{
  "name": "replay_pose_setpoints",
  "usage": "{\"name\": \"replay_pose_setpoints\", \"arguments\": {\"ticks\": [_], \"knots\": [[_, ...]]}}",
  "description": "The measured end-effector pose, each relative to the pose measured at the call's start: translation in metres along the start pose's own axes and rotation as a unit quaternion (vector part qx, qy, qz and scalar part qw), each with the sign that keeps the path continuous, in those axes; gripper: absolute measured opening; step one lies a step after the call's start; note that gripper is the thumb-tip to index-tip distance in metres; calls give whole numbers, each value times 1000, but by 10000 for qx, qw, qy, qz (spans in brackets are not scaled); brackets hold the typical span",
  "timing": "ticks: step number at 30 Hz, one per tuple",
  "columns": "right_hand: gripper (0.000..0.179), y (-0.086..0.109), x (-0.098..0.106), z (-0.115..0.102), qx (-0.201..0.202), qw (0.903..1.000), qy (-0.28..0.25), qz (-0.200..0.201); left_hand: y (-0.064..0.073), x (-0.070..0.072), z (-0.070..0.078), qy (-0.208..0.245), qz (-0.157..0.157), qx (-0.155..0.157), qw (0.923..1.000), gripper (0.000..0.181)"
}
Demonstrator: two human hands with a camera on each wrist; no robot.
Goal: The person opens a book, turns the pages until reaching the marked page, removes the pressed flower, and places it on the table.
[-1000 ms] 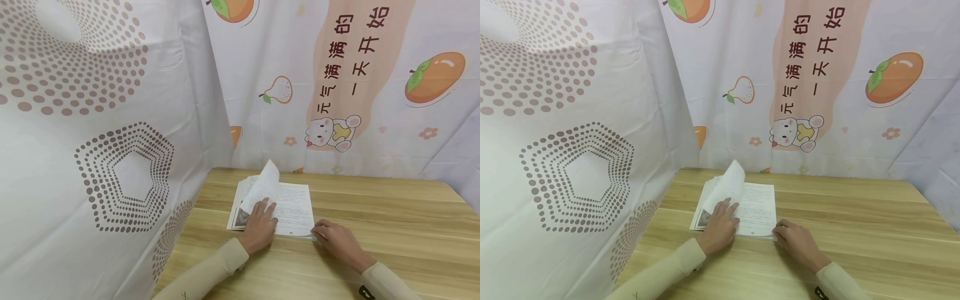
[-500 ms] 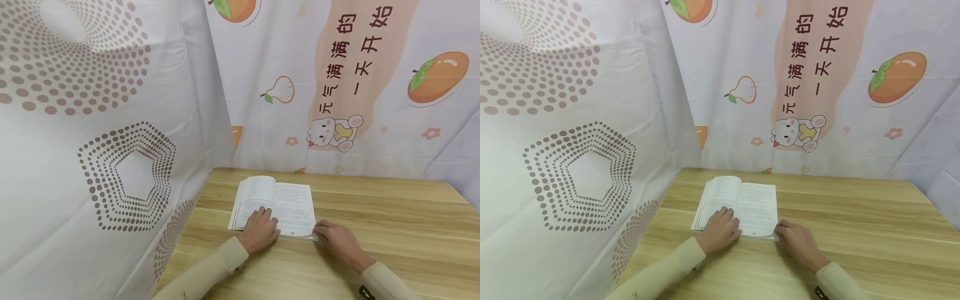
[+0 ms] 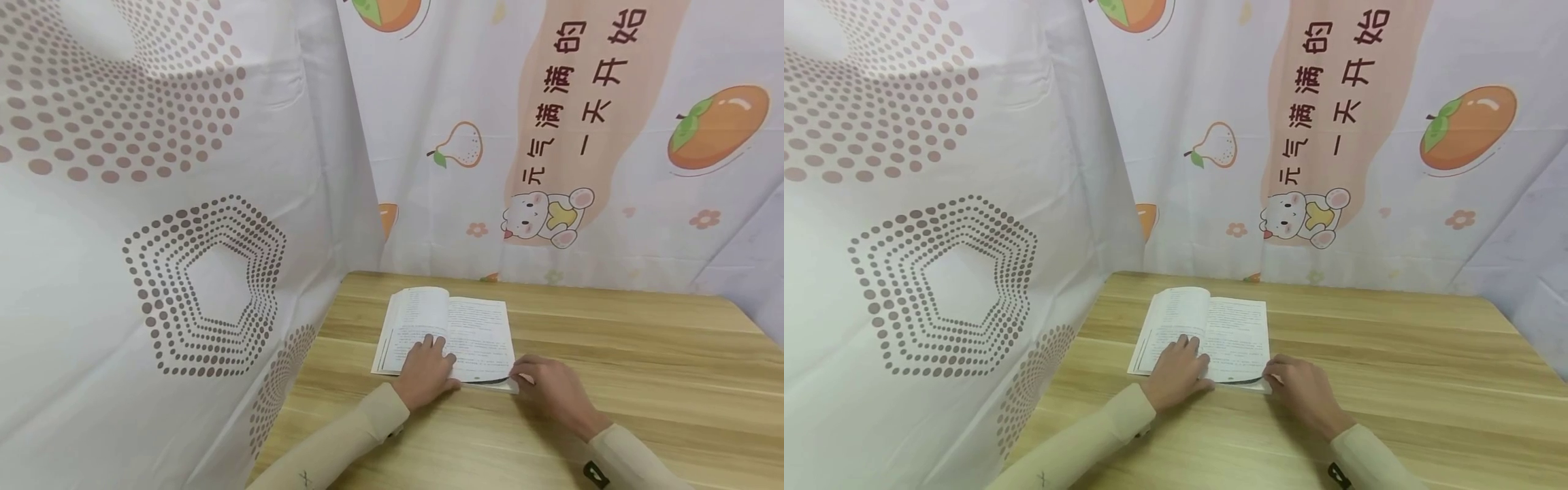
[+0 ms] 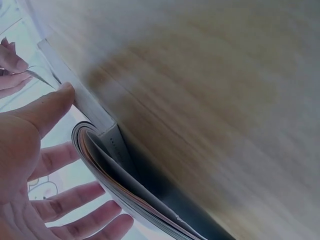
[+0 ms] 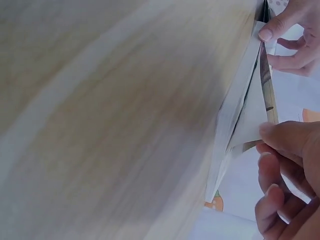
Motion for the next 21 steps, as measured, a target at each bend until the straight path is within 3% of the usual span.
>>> {"name": "replay_pose_setpoints", "arguments": {"ticks": [8,16,18,21], "knots": [[36,-1,4,11,-522,9985,120,-139,0,1,-5,109,91,1,9999,45],[37,4,0,11,-519,9978,69,-415,-1,10,-9,104,394,254,9988,26],[34,5,-2,8,-393,9983,79,-433,-1,12,-10,81,610,357,9975,33],[27,5,-3,1,-128,9992,105,-366,-1,18,-12,93,1054,459,9933,62]]}}
Point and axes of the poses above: each hand's wrist, its own y-axis away from the middle knuckle, its own x-axis out of the back of the hand, z = x × y, the point moved 10 cm from there along -y, towards the middle knuckle, and after that the axes turned 2 degrees about z, right-handed, at the moved point
